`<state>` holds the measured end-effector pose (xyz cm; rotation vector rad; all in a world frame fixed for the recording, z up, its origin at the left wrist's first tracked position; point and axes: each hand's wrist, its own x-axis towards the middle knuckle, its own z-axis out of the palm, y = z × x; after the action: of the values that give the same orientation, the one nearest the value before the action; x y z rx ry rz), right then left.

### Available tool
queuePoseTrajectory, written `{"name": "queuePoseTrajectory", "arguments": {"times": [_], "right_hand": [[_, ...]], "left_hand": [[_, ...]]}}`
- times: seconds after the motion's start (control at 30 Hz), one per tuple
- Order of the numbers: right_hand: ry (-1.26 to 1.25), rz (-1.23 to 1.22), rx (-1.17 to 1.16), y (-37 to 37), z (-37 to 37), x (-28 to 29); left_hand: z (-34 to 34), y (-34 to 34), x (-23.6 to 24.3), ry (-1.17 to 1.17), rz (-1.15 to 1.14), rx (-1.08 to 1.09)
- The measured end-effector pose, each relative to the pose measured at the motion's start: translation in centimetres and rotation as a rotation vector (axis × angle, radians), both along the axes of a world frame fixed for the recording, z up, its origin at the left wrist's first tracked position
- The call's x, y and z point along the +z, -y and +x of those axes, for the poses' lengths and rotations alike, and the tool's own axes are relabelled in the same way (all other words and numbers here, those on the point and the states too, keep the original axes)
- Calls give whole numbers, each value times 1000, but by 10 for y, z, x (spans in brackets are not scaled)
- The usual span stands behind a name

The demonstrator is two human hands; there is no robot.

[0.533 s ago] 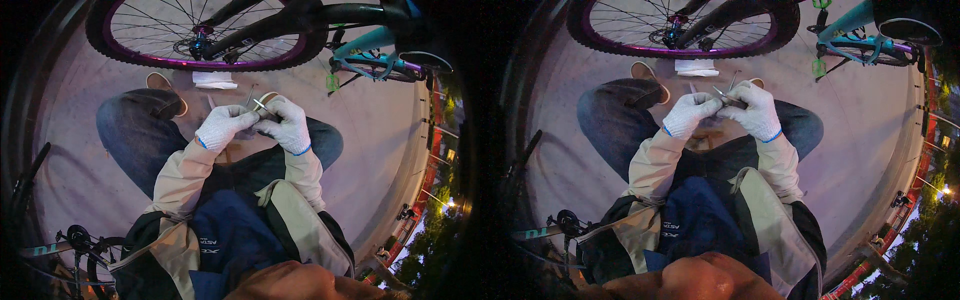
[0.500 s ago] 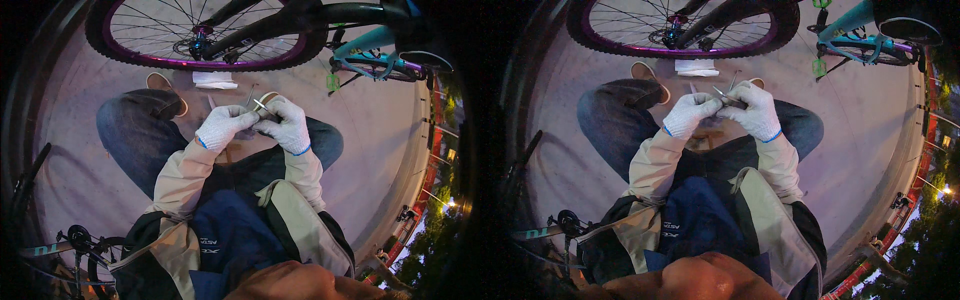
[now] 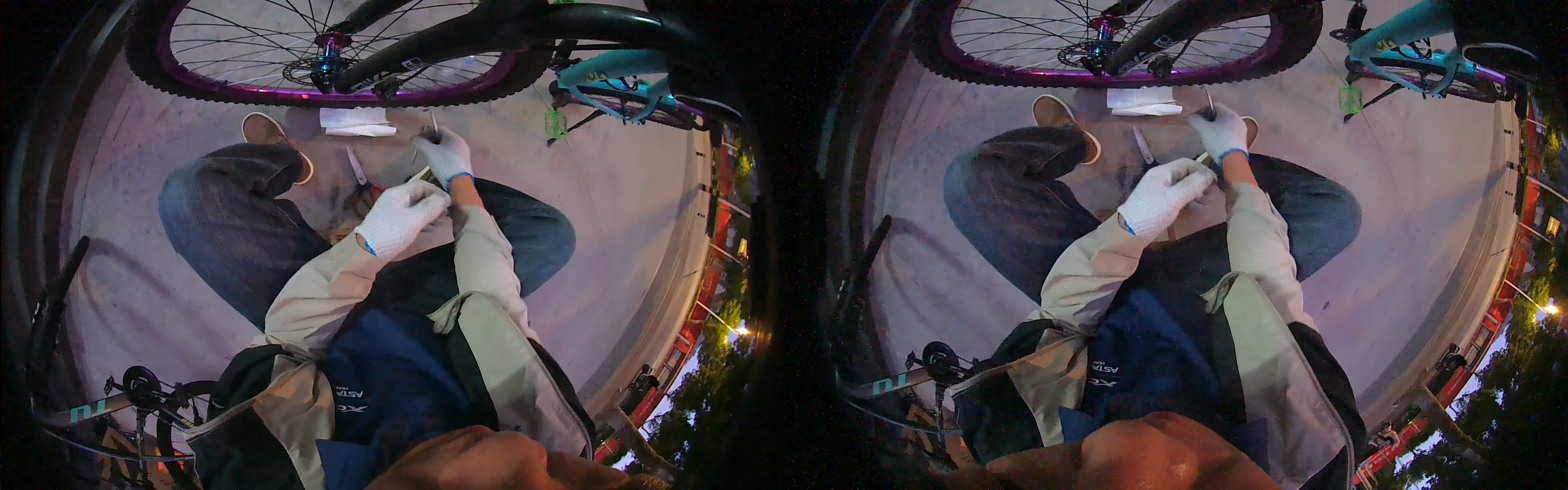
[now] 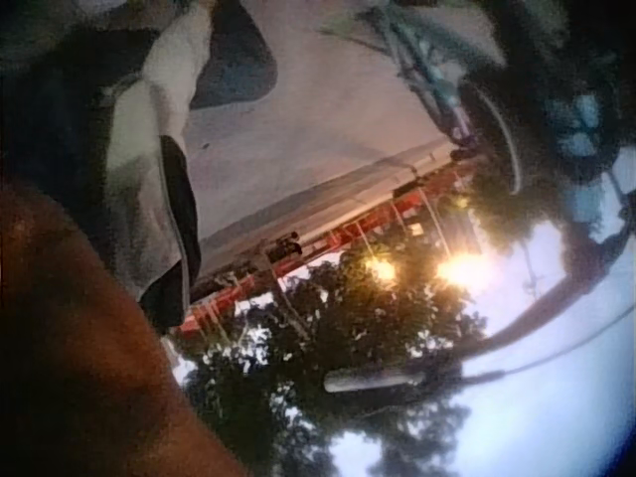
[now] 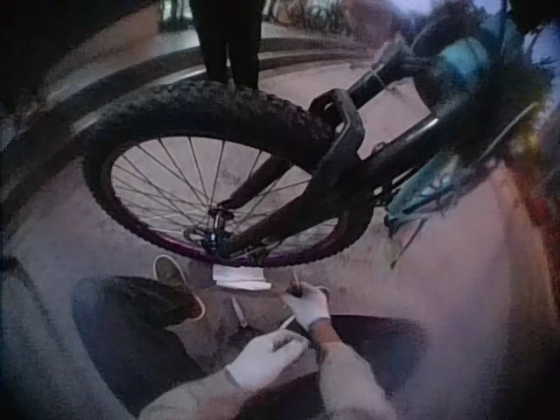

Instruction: The person sits on the ground and uses a small metal tool to adjust a component on the front wheel hub of a bicycle. They then open a tool kit, select a different tool, and continue adjusting the same area.

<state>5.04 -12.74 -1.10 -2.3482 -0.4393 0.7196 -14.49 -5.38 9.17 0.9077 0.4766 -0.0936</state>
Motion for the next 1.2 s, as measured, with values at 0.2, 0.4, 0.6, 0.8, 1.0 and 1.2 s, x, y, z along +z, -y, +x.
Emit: {"name": "queuePoseTrajectory", "arguments": {"times": [0.2, 0.4, 0.6, 0.8, 1.0, 1.2], "right_hand": [[18, -455, 92, 17, -4, -165], [-198, -485, -169, 44, -40, -244], [-134, -521, -127, 59, -34, -261], [-195, -363, -412, 88, -41, -291], [-106, -381, -103, 61, -38, -272], [-34, -266, 230, -7, -18, -233]], "left_hand": [[-1, 4, -2, 0, 98, 49], [0, 6, -7, 8, 354, 71], [3, 6, -7, 10, 341, 11], [6, 7, 0, 53, 297, 29], [-4, 0, 12, 137, 461, 46], [-34, -20, 56, 129, 772, 281]]}}
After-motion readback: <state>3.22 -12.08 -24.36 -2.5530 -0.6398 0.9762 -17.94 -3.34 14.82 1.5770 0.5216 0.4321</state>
